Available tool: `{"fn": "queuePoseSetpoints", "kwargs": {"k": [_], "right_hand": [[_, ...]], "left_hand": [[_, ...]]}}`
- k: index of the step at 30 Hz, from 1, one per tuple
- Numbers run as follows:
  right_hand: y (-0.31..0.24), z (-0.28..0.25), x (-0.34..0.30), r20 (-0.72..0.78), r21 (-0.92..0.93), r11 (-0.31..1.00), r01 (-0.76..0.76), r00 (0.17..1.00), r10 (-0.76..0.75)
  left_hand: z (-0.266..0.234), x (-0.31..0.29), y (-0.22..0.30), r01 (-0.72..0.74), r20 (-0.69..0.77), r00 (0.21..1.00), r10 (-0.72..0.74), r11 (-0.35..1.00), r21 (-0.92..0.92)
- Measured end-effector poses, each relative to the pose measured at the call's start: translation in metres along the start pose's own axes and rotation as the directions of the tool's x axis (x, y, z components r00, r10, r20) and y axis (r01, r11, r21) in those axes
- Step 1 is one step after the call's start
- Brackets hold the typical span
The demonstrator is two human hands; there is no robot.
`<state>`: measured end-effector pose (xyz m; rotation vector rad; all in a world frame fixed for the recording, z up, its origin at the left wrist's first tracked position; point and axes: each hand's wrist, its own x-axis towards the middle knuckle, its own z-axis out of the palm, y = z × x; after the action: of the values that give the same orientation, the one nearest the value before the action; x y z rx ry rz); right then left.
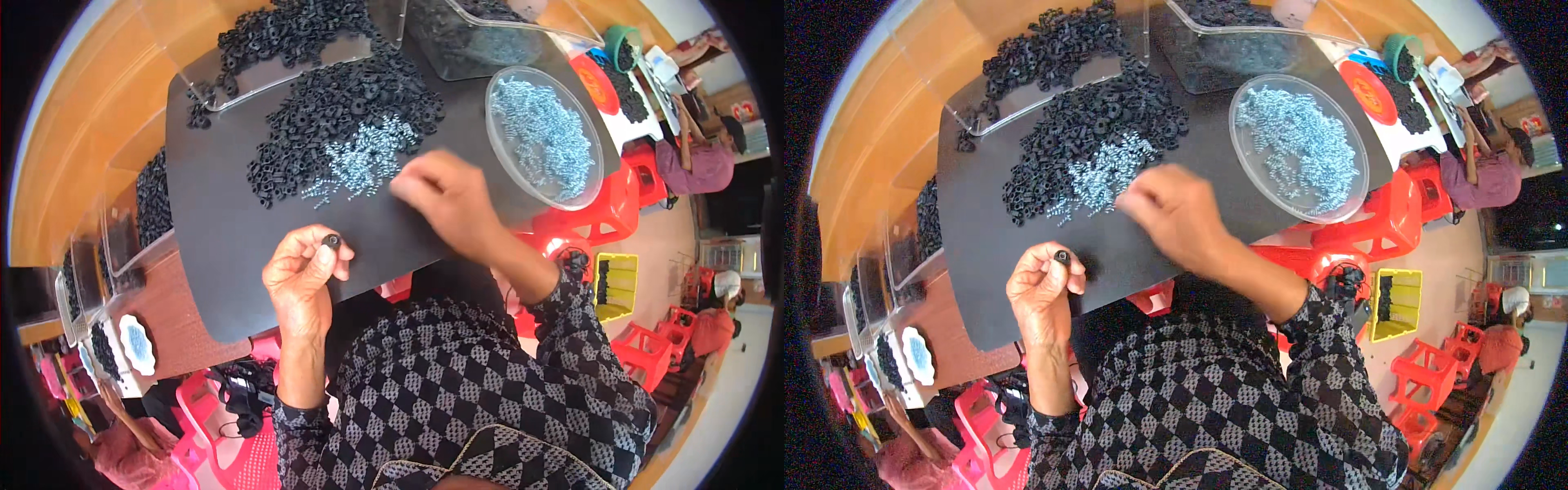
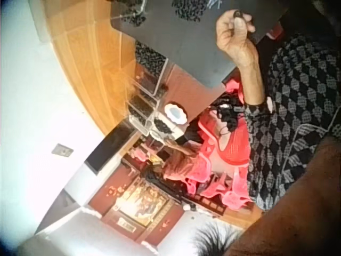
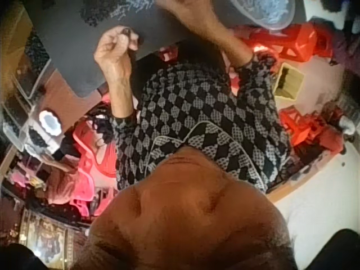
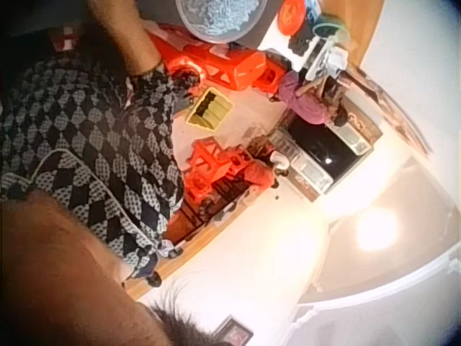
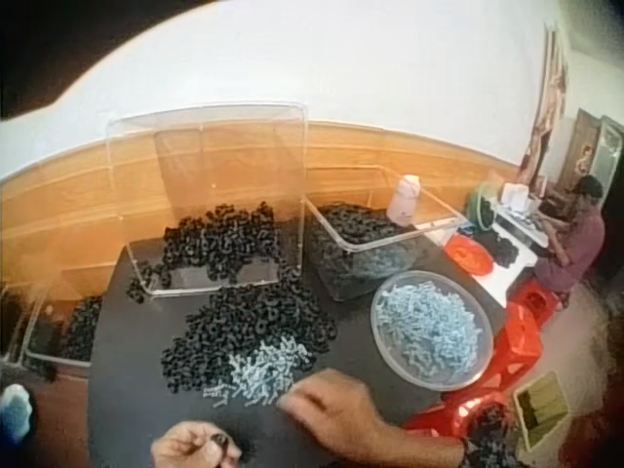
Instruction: Assembling small black plastic components by inserting blue beads into them.
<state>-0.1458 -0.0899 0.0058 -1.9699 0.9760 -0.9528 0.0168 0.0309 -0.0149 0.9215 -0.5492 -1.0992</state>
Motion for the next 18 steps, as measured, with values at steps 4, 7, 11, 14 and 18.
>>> {"fn": "queuePoseSetpoints", "kwargs": {"k": [4,7,11,14,18], "right_hand": [[0.036,-0.017,0.014,-0.167,-0.212,0.971,0.11,0.975,-0.147],[0.042,-0.016,0.019,-0.119,-0.381,0.909,0.17,0.966,-0.231],[0.043,-0.006,0.023,-0.039,-0.543,0.794,0.273,0.936,-0.349],[0.044,-0.004,0.023,-0.019,-0.601,0.744,0.293,0.925,-0.38],[0.044,-0.015,0.017,-0.063,-0.541,0.795,0.275,0.929,-0.364]], "left_hand": [[0.0,0.0,-0.001,0.008,0.017,1.0,-0.009,0.998,0.057],[0.002,0.0,-0.001,-0.009,0.02,1.0,0.007,0.996,0.092],[0.002,-0.002,-0.001,-0.015,0.016,1.0,0.014,0.994,0.105],[0.0,-0.001,-0.003,0.0,0.003,1.0,0.0,0.994,0.109],[0.0,-0.005,-0.003,-0.008,0.0,1.0,0.008,0.992,0.124]]}}
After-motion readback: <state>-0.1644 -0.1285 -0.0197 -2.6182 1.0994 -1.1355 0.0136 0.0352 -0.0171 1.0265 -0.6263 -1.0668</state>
